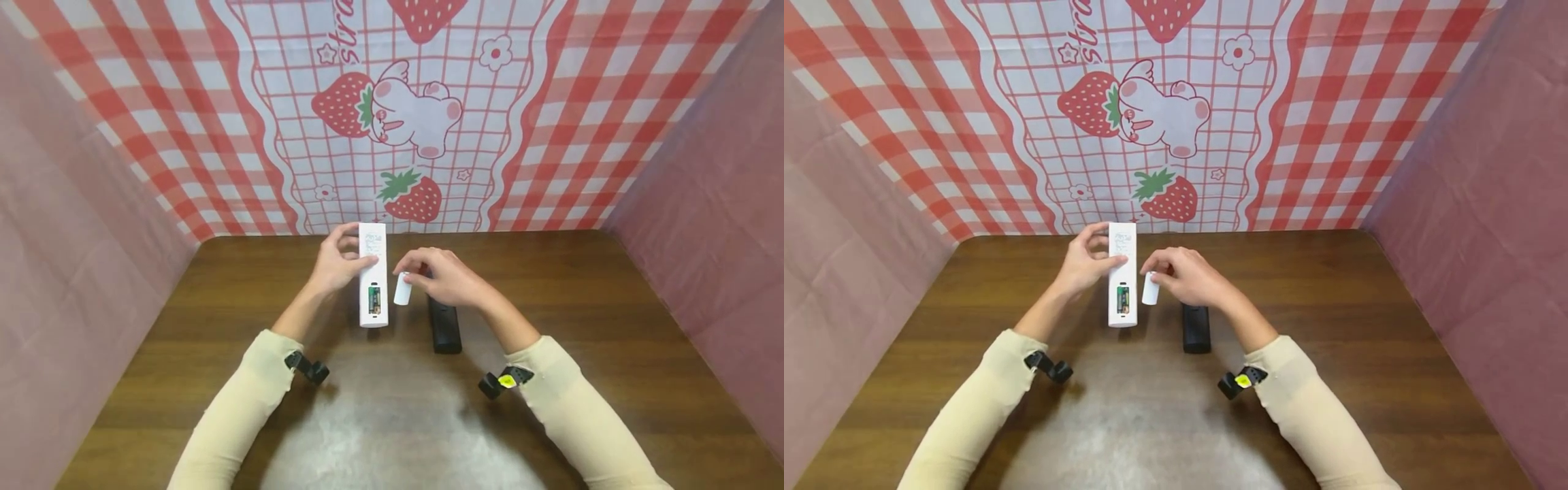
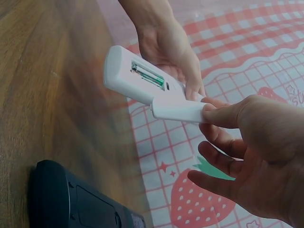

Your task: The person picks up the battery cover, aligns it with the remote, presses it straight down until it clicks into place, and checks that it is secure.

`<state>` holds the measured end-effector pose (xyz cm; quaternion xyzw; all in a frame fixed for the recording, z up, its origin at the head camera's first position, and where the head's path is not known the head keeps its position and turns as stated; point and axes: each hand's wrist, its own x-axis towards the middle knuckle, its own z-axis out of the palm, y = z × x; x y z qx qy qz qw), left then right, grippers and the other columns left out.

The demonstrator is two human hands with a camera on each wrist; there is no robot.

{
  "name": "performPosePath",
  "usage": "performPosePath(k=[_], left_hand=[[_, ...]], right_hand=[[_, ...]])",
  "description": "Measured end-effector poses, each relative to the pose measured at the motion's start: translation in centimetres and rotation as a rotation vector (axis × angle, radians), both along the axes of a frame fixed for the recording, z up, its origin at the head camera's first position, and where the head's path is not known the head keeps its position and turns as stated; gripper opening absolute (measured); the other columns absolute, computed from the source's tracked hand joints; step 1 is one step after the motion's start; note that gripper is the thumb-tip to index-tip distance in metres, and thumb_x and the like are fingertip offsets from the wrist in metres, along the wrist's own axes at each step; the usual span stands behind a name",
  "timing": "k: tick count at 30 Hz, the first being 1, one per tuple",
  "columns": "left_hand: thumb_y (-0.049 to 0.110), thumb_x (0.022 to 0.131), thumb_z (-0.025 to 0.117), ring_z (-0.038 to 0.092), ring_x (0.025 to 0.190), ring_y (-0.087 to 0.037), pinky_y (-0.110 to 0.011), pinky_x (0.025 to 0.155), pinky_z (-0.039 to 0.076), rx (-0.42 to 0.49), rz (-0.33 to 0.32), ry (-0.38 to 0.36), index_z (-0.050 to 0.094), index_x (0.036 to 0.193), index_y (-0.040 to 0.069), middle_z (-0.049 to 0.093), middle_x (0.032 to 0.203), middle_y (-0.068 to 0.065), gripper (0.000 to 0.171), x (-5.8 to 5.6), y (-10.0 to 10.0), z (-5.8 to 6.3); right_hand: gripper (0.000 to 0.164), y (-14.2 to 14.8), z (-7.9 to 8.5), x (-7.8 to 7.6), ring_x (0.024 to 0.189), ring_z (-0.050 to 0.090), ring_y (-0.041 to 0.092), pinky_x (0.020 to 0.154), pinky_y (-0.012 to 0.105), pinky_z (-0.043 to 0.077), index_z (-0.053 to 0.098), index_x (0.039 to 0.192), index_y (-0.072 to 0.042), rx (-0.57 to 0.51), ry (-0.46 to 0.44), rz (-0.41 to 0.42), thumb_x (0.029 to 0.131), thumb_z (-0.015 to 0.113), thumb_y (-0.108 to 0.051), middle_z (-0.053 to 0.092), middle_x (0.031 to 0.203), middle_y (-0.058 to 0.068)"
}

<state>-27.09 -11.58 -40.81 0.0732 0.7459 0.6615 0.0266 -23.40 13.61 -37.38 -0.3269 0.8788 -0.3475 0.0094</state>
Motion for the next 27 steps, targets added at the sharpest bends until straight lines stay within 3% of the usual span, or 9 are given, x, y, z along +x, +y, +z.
performPosePath(k=[7, 16, 27], left_hand=[[-0.011, 0.092, 0.081, 0.078, 0.1, -0.022, -0.033, 0.089, 0.074, 0.03, -0.008, -0.003, 0.046, 0.167, 0.007, 0.067, 0.144, -0.029, 0.084, -0.2, 0.7, 0.0], [-0.01, 0.093, 0.081, 0.078, 0.11, -0.032, -0.033, 0.086, 0.074, 0.028, -0.003, -0.018, 0.046, 0.168, 0.009, 0.066, 0.146, -0.029, 0.085, -0.3, 1.4, 0.5], [-0.01, 0.091, 0.082, 0.077, 0.1, -0.022, -0.03, 0.085, 0.073, 0.051, -0.006, -0.033, 0.047, 0.167, 0.009, 0.067, 0.144, -0.027, 0.085, -0.3, 1.5, -0.1]], right_hand=[[0.016, -0.1, 0.1, 0.1, 0.086, 0.067, 0.021, 0.078, 0.028, 0.054, 0.08, 0.121, -0.005, -0.007, -0.004, 0.005, 0.106, 0.076, -0.007, 0.079, 0.099, 0.009], [0.015, -0.3, 0.4, 0.1, 0.084, 0.066, 0.016, 0.077, 0.027, 0.056, 0.08, 0.12, -0.005, -0.022, -0.021, 0.009, 0.106, 0.076, -0.006, 0.078, 0.096, 0.009], [0.014, -0.9, 0.1, 0.4, 0.084, 0.065, 0.015, 0.077, 0.027, 0.055, 0.08, 0.119, -0.005, -0.034, -0.04, 0.023, 0.106, 0.075, -0.006, 0.077, 0.098, 0.01]])
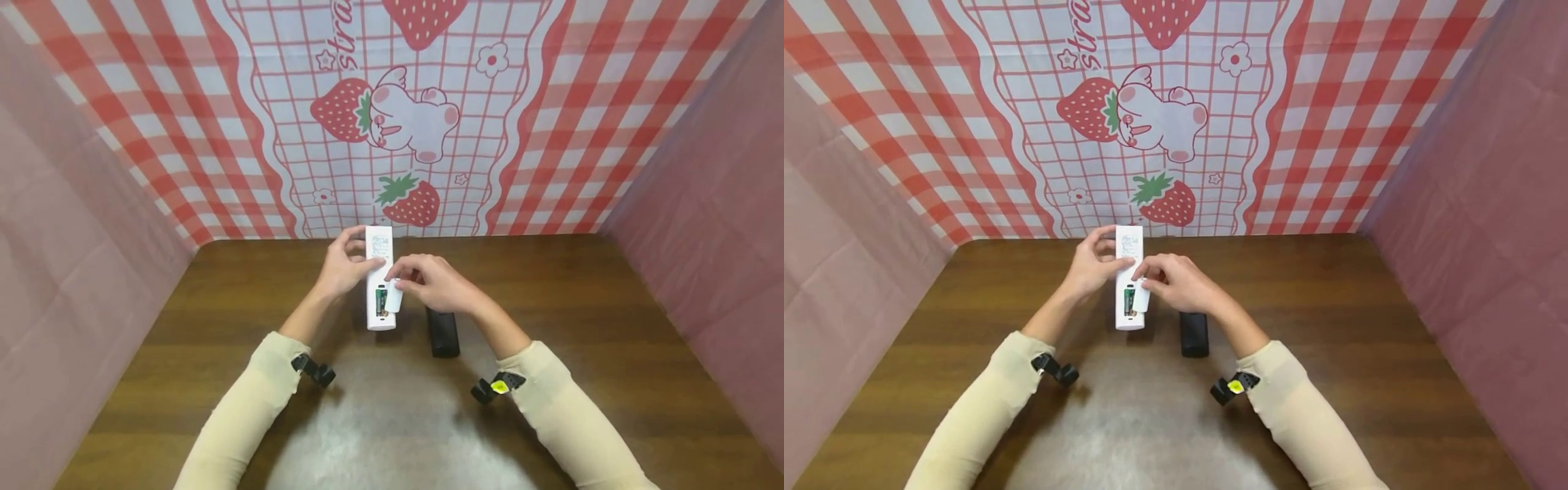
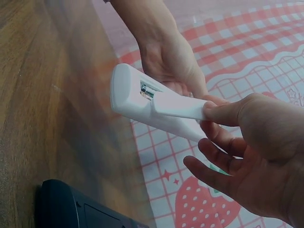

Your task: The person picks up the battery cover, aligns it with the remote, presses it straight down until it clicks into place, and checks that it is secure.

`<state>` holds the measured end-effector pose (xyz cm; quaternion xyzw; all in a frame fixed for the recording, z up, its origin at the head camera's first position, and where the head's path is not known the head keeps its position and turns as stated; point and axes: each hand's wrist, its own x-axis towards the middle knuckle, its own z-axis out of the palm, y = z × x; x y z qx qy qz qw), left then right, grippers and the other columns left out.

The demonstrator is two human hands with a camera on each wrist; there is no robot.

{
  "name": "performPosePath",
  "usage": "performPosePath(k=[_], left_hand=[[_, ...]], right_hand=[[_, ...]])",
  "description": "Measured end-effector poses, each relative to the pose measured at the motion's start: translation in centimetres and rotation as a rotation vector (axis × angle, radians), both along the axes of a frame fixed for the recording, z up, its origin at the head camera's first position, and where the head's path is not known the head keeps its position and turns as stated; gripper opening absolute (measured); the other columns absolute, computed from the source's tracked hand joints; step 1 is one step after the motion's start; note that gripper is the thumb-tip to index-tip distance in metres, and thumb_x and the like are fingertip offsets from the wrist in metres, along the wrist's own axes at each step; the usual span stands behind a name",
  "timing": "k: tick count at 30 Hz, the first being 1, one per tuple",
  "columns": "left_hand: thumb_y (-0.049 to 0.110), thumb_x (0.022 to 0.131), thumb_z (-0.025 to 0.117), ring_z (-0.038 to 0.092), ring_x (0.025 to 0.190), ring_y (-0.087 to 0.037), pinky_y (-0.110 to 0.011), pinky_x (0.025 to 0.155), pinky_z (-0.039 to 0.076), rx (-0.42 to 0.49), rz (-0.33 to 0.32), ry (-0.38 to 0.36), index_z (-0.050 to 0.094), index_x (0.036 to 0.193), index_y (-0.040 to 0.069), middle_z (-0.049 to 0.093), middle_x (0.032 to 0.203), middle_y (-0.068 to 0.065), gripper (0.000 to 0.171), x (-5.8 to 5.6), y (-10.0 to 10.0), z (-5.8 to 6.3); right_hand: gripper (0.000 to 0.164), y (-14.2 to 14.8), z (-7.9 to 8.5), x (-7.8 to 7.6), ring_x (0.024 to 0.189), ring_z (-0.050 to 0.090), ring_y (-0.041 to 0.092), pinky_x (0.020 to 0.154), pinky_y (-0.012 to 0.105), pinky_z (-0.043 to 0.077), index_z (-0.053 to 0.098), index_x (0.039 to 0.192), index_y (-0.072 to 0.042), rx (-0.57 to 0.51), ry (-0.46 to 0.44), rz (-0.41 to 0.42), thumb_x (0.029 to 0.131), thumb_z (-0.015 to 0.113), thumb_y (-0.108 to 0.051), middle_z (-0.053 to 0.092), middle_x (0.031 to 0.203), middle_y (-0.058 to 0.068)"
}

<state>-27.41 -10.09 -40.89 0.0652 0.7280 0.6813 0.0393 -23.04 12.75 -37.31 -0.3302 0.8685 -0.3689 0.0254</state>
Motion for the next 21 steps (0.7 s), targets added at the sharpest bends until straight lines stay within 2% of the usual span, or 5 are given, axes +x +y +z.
performPosePath(k=[7, 11, 18, 21], left_hand=[[-0.01, 0.092, 0.081, 0.077, 0.098, -0.02, -0.031, 0.086, 0.074, 0.015, -0.002, 0.005, 0.048, 0.166, 0.008, 0.069, 0.141, -0.027, 0.084, -0.1, 0.1, -0.3], [-0.009, 0.093, 0.081, 0.078, 0.101, -0.025, -0.032, 0.086, 0.074, 0.002, 0.001, 0.021, 0.048, 0.166, 0.008, 0.069, 0.142, -0.028, 0.083, -0.1, 0.1, -0.2], [-0.008, 0.093, 0.082, 0.079, 0.102, -0.025, -0.031, 0.084, 0.074, -0.001, -0.012, -0.01, 0.047, 0.167, 0.009, 0.068, 0.144, -0.027, 0.084, 0.1, 0.3, -0.1], [-0.008, 0.093, 0.082, 0.079, 0.101, -0.024, -0.031, 0.084, 0.074, -0.003, -0.01, 0.006, 0.047, 0.167, 0.009, 0.068, 0.144, -0.028, 0.083, 0.1, 0.3, 0.1]], right_hand=[[0.013, -0.4, -0.4, 0.0, 0.084, 0.064, 0.017, 0.075, 0.025, 0.054, 0.079, 0.119, -0.005, -0.007, 0.01, 0.016, 0.106, 0.075, -0.005, 0.074, 0.096, 0.009], [0.013, -0.7, -0.3, 0.0, 0.084, 0.065, 0.02, 0.074, 0.026, 0.054, 0.079, 0.118, -0.005, -0.012, 0.004, 0.025, 0.106, 0.075, -0.005, 0.074, 0.095, 0.009], [0.012, -0.9, -0.6, 0.2, 0.081, 0.062, 0.013, 0.074, 0.024, 0.053, 0.079, 0.117, -0.005, -0.014, 0.011, 0.035, 0.105, 0.076, -0.004, 0.072, 0.091, 0.008], [0.013, -1.2, -0.5, 0.2, 0.082, 0.064, 0.015, 0.075, 0.024, 0.054, 0.079, 0.117, -0.004, -0.021, 0.029, 0.046, 0.105, 0.076, -0.005, 0.073, 0.091, 0.008]])
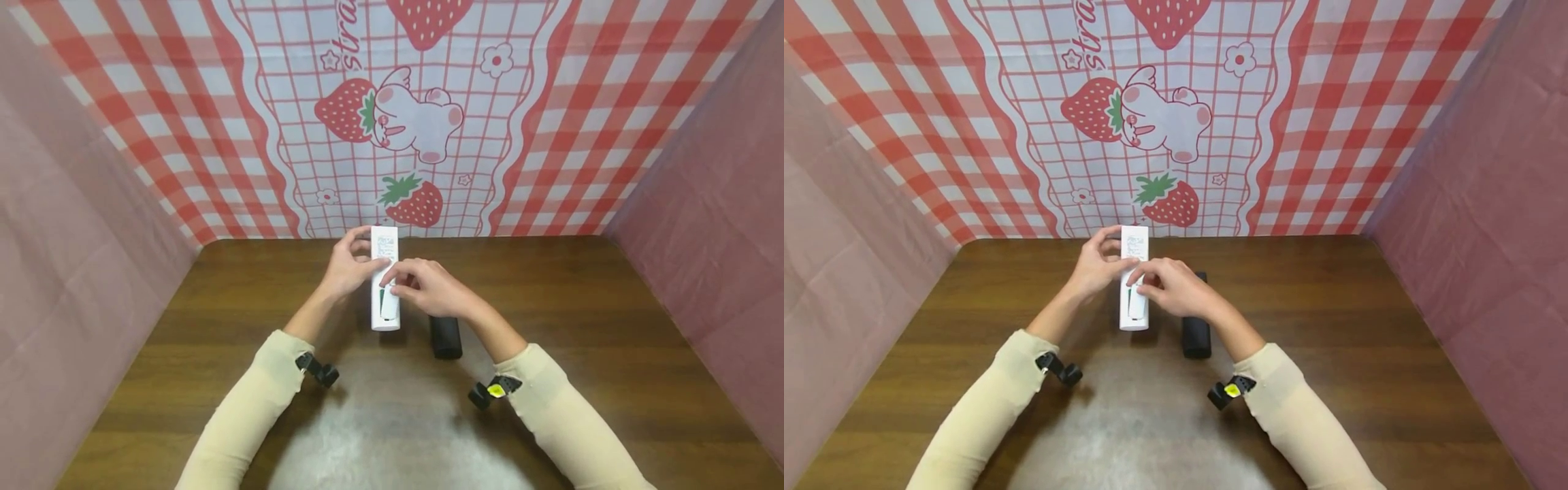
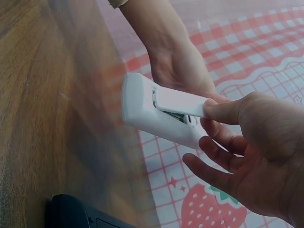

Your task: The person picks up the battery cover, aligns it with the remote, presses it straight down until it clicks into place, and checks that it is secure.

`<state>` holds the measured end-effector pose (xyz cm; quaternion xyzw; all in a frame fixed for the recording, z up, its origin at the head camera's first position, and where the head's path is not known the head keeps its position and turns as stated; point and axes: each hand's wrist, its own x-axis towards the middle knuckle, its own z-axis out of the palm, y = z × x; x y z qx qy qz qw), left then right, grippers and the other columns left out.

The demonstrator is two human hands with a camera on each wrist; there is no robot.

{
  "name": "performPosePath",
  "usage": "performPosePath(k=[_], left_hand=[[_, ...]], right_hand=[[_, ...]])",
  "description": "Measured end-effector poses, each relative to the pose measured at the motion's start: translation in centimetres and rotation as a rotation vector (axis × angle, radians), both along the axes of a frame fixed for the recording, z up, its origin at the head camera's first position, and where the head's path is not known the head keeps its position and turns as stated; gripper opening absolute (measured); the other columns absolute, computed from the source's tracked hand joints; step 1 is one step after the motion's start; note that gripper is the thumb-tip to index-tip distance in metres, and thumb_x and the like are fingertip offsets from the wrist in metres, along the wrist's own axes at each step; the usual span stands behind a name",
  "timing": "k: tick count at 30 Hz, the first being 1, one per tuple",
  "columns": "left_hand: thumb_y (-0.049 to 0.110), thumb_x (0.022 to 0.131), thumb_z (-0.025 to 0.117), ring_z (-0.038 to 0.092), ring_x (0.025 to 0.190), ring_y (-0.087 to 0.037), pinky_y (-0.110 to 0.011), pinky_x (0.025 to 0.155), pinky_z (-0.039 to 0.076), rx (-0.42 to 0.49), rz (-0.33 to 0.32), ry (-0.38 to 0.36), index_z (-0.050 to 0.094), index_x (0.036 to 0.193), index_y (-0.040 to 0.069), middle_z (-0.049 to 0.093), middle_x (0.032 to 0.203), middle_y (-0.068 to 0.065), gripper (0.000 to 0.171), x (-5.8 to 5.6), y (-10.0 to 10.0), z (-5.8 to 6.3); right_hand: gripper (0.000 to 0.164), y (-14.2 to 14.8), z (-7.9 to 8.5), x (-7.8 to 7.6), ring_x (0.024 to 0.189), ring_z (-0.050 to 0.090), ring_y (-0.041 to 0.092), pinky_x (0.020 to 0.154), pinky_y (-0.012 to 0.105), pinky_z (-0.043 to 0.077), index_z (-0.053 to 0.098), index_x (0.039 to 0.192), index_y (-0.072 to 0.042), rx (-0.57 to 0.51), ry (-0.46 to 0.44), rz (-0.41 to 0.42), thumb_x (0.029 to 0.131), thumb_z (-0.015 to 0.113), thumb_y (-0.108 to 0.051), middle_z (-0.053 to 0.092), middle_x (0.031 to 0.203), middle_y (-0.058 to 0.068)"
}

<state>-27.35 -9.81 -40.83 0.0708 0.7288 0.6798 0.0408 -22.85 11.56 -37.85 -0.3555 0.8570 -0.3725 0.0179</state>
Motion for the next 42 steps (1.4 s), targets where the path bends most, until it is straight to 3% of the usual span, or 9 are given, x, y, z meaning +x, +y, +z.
performPosePath(k=[5, 13, 19, 23, 30, 38, 42], left_hand=[[-0.008, 0.094, 0.081, 0.079, 0.103, -0.026, -0.034, 0.089, 0.074, -0.002, -0.009, 0.016, 0.046, 0.168, 0.008, 0.068, 0.145, -0.03, 0.084, -0.1, 0.1, 0.2], [-0.008, 0.094, 0.08, 0.079, 0.104, -0.028, -0.035, 0.09, 0.074, 0.003, -0.013, 0.008, 0.045, 0.168, 0.009, 0.066, 0.146, -0.031, 0.084, -0.1, 0.1, 0.2], [-0.009, 0.095, 0.079, 0.08, 0.107, -0.031, -0.037, 0.093, 0.074, 0.016, -0.015, 0.014, 0.045, 0.168, 0.009, 0.067, 0.145, -0.031, 0.083, 0.0, 0.3, 0.6], [-0.009, 0.096, 0.079, 0.08, 0.104, -0.028, -0.035, 0.09, 0.075, 0.017, -0.014, 0.006, 0.045, 0.168, 0.009, 0.067, 0.145, -0.03, 0.082, 0.0, 0.3, 0.7], [-0.009, 0.097, 0.078, 0.077, 0.092, -0.016, -0.029, 0.08, 0.074, 0.033, -0.009, 0.001, 0.045, 0.167, 0.008, 0.065, 0.145, -0.033, 0.079, 0.0, 0.4, 0.6], [-0.008, 0.098, 0.079, 0.079, 0.097, -0.023, -0.033, 0.086, 0.075, 0.024, -0.001, -0.008, 0.047, 0.167, 0.009, 0.067, 0.144, -0.029, 0.078, 0.1, 0.4, 0.2], [-0.008, 0.097, 0.079, 0.079, 0.093, -0.02, -0.033, 0.085, 0.075, 0.026, 0.004, 0.002, 0.047, 0.166, 0.007, 0.068, 0.143, -0.03, 0.078, 0.2, 0.3, 0.3]], right_hand=[[0.013, -0.2, 0.0, -0.1, 0.083, 0.065, 0.019, 0.075, 0.024, 0.054, 0.079, 0.118, -0.004, 0.003, 0.016, 0.012, 0.105, 0.076, -0.005, 0.074, 0.091, 0.009], [0.011, -0.3, -0.3, 0.0, 0.082, 0.062, 0.008, 0.074, 0.023, 0.055, 0.079, 0.115, -0.004, 0.004, 0.05, 0.02, 0.105, 0.076, -0.004, 0.077, 0.095, 0.01], [0.012, -0.4, -0.4, 0.2, 0.093, 0.069, 0.018, 0.08, 0.025, 0.058, 0.081, 0.116, -0.005, -0.004, 0.088, -0.01, 0.104, 0.077, -0.006, 0.079, 0.109, 0.014], [0.014, -0.5, -0.5, 0.3, 0.096, 0.067, 0.02, 0.079, 0.023, 0.056, 0.083, 0.117, -0.006, -0.006, 0.066, -0.034, 0.104, 0.078, -0.007, 0.076, 0.114, 0.016], [0.016, -0.7, -0.8, 0.3, 0.091, 0.06, 0.018, 0.075, 0.022, 0.05, 0.086, 0.118, -0.007, 0.016, 0.073, -0.082, 0.103, 0.08, -0.008, 0.07, 0.109, 0.014], [0.019, -1.0, -1.0, 0.6, 0.093, 0.062, 0.018, 0.077, 0.023, 0.052, 0.087, 0.121, -0.008, 0.038, 0.044, -0.116, 0.103, 0.081, -0.009, 0.07, 0.111, 0.013], [0.021, -1.1, -1.3, 0.7, 0.09, 0.06, 0.016, 0.075, 0.022, 0.051, 0.088, 0.122, -0.01, 0.047, 0.067, -0.137, 0.102, 0.083, -0.01, 0.07, 0.108, 0.012]])
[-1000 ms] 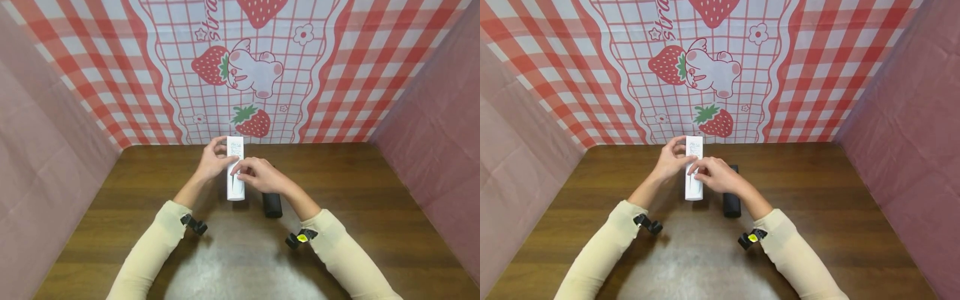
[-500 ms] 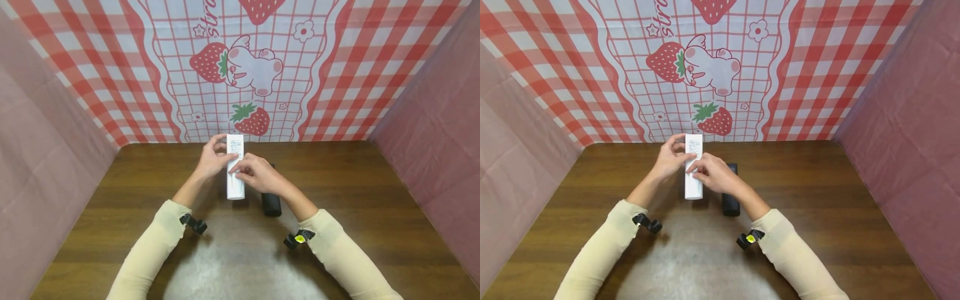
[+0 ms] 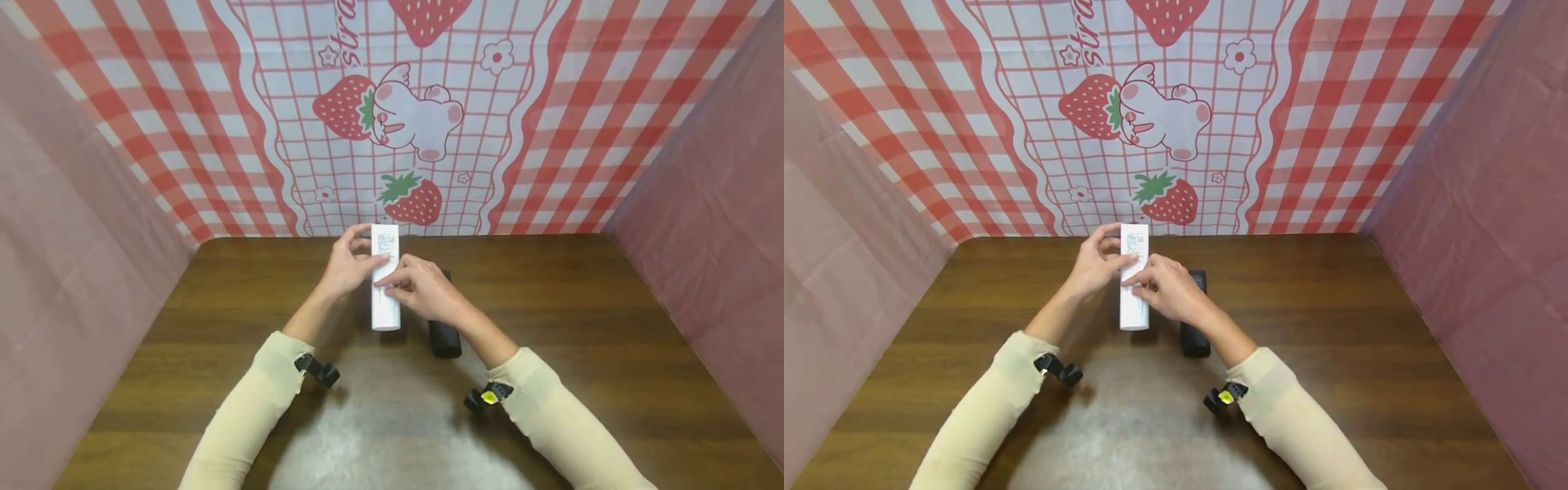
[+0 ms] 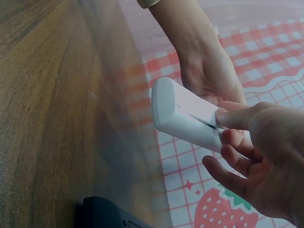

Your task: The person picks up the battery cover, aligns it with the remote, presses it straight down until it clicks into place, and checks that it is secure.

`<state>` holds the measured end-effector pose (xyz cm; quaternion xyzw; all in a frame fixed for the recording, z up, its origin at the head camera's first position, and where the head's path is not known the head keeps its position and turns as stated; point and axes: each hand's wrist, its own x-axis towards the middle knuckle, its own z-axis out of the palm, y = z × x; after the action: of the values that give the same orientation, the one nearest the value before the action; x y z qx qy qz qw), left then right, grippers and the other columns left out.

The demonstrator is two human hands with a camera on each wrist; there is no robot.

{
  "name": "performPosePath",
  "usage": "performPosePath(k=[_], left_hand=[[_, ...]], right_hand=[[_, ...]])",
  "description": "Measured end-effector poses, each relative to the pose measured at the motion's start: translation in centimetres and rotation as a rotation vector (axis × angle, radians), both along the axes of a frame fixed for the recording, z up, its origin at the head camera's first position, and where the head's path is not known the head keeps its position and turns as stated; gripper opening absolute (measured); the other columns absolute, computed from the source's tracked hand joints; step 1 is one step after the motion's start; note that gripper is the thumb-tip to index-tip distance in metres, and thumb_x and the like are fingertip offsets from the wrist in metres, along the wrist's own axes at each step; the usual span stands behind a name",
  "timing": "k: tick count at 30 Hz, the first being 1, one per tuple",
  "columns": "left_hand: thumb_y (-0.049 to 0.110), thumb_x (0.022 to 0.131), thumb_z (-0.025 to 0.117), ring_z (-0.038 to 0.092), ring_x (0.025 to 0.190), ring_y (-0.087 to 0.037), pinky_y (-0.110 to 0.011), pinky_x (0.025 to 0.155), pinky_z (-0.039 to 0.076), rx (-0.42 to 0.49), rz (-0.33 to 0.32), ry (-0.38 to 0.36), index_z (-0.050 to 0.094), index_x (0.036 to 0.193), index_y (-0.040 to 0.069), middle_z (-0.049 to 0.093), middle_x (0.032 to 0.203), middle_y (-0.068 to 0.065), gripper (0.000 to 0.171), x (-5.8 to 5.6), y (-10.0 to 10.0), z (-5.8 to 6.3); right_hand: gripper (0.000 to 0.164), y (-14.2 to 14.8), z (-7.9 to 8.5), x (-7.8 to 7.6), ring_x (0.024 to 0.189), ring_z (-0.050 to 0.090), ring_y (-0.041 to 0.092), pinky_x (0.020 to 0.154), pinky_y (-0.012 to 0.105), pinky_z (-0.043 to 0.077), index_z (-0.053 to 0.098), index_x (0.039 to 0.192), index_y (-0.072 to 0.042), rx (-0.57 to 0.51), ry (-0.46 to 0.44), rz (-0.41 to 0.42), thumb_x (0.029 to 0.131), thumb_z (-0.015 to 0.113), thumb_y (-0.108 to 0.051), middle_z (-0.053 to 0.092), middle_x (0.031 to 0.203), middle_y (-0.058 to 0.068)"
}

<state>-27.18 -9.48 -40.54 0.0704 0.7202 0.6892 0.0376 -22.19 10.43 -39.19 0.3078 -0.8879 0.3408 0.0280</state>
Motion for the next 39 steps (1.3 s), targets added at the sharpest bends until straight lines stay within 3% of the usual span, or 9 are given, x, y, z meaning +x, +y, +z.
performPosePath(k=[16, 23, 29, 39], left_hand=[[-0.009, 0.097, 0.077, 0.076, 0.083, -0.012, -0.027, 0.074, 0.073, 0.03, 0.014, -0.001, 0.047, 0.166, 0.007, 0.069, 0.135, -0.025, 0.077, 0.04, 0.06, 0.34], [-0.008, 0.099, 0.076, 0.076, 0.088, -0.013, -0.027, 0.076, 0.073, 0.04, 0.023, -0.024, 0.045, 0.168, 0.009, 0.067, 0.143, -0.028, 0.077, 0.13, -0.07, 0.66], [-0.005, 0.099, 0.076, 0.077, 0.091, -0.014, -0.027, 0.076, 0.073, 0.038, 0.028, -0.031, 0.046, 0.167, 0.01, 0.068, 0.142, -0.026, 0.076, -0.13, -0.18, 0.5], [-0.006, 0.1, 0.075, 0.077, 0.094, -0.016, -0.029, 0.08, 0.074, 0.05, 0.04, -0.028, 0.046, 0.168, 0.009, 0.067, 0.145, -0.028, 0.075, 0.1, -0.28, 0.64]], right_hand=[[0.022, -0.27, -0.31, 0.35, 0.083, 0.058, 0.015, 0.07, 0.02, 0.048, 0.089, 0.119, -0.01, -0.065, 0.058, -0.067, 0.098, 0.087, -0.009, 0.07, 0.099, 0.01], [0.022, -0.41, -0.36, 0.53, 0.085, 0.069, 0.019, 0.071, 0.02, 0.057, 0.087, 0.119, -0.005, -0.095, 0.056, -0.095, 0.098, 0.087, -0.007, 0.07, 0.1, 0.012], [0.021, -0.56, -0.39, 0.68, 0.085, 0.07, 0.021, 0.073, 0.024, 0.059, 0.083, 0.118, -0.004, -0.109, 0.062, -0.132, 0.097, 0.087, -0.007, 0.07, 0.1, 0.013], [0.023, -0.69, -0.58, 0.74, 0.082, 0.064, 0.019, 0.07, 0.02, 0.05, 0.077, 0.114, -0.004, -0.166, -0.029, -0.227, 0.096, 0.089, -0.01, 0.07, 0.1, 0.013]])
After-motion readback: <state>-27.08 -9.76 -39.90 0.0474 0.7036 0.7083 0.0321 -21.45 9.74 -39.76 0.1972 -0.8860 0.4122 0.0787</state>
